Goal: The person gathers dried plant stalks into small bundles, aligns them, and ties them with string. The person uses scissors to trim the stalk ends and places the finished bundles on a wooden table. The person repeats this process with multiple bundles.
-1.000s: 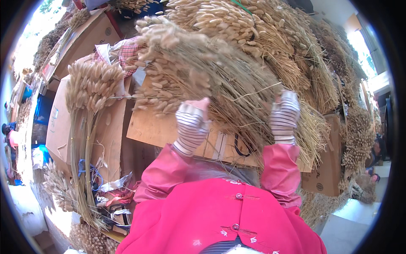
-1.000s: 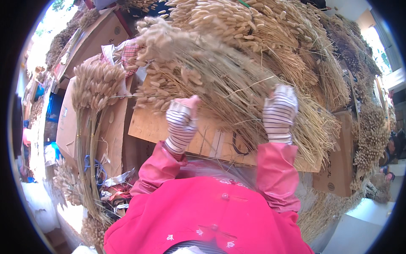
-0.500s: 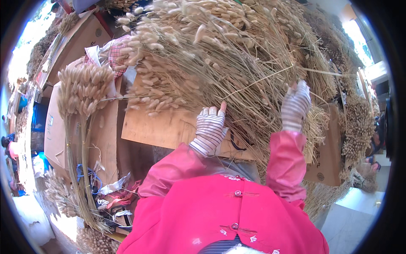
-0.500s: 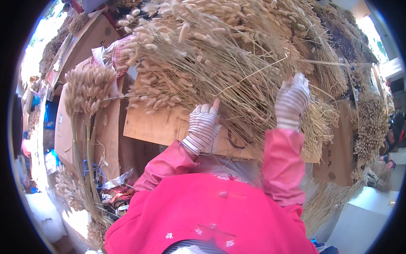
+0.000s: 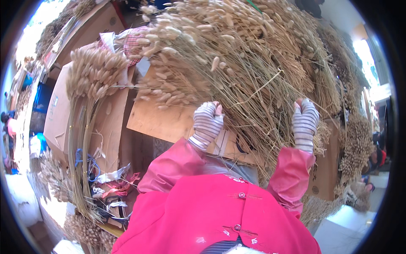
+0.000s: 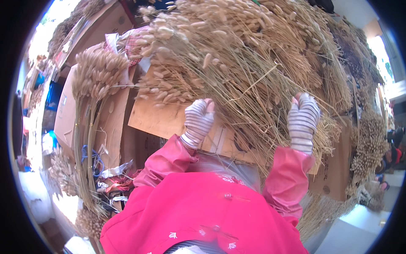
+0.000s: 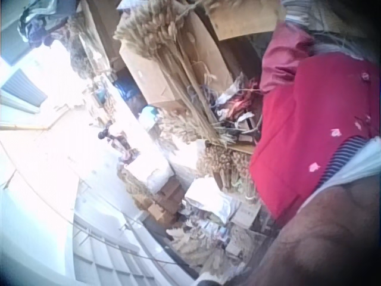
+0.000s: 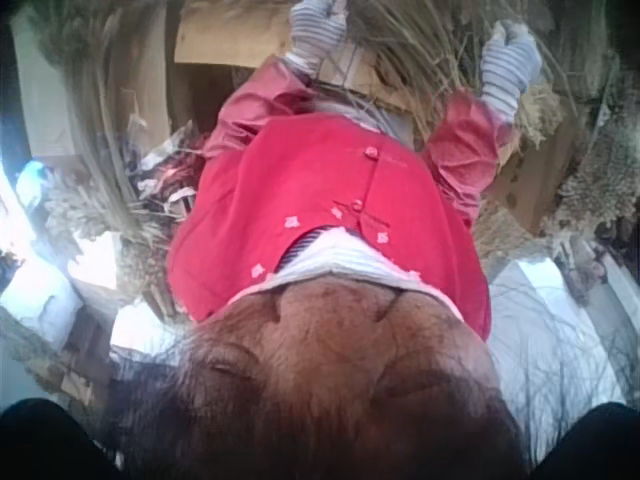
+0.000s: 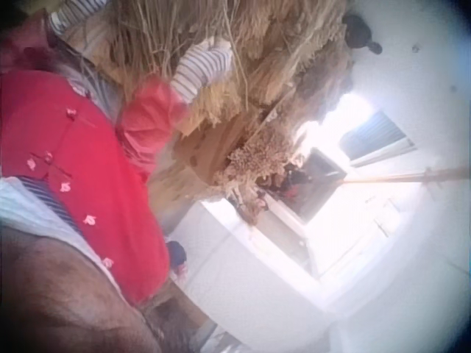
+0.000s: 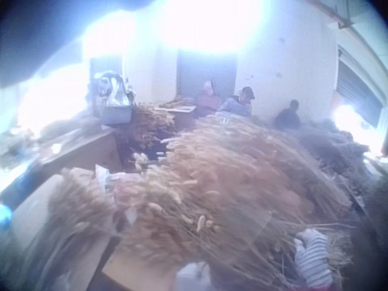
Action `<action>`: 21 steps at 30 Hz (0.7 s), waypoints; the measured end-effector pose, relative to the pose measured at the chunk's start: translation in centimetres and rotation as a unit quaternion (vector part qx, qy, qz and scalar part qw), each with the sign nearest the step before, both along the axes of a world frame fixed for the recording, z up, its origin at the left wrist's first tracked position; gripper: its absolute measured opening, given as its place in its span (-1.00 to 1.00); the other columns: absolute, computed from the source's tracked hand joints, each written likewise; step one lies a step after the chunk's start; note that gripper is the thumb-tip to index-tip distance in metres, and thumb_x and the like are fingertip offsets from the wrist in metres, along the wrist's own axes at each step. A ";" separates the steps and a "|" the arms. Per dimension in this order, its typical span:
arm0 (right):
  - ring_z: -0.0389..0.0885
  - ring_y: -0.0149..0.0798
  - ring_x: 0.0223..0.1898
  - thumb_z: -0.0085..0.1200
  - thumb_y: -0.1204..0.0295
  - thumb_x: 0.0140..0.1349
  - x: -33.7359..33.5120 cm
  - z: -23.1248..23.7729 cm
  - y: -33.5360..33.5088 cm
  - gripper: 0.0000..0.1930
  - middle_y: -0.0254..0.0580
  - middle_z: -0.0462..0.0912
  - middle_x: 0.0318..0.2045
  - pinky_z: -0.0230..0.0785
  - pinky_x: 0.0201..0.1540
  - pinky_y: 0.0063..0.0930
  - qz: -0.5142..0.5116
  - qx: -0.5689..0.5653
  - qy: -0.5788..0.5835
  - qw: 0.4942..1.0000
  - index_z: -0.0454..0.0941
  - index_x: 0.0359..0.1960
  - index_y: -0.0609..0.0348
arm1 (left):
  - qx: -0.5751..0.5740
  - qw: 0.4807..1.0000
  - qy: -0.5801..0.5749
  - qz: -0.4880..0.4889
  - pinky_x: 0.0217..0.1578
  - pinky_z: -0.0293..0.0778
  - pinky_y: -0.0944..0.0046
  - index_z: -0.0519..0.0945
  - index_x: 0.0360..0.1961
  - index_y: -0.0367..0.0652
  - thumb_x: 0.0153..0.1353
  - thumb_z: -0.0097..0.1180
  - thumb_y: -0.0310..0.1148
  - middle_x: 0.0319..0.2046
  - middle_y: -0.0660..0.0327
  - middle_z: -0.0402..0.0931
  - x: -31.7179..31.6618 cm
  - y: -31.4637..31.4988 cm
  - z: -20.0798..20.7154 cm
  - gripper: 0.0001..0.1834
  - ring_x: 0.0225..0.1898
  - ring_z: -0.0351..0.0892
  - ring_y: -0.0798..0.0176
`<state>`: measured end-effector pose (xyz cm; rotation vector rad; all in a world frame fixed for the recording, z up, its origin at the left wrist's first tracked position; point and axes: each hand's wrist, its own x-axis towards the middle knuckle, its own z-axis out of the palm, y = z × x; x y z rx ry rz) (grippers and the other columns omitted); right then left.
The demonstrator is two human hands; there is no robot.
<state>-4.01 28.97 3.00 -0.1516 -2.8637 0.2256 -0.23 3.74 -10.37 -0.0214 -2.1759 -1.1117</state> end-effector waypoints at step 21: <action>0.55 0.13 -0.27 0.06 0.38 0.10 0.4 -5.0 -4.5 -0.79 0.14 0.58 -0.39 0.40 -0.20 -0.16 0.128 0.072 -0.125 0.981 0.48 -0.24 0.19 | 0.328 0.930 -0.151 0.063 -0.47 0.44 0.33 0.56 -0.27 -0.39 0.12 0.08 -0.48 -0.51 0.08 0.58 -4.2 -4.9 -1.7 -0.81 -0.60 0.51 0.31</action>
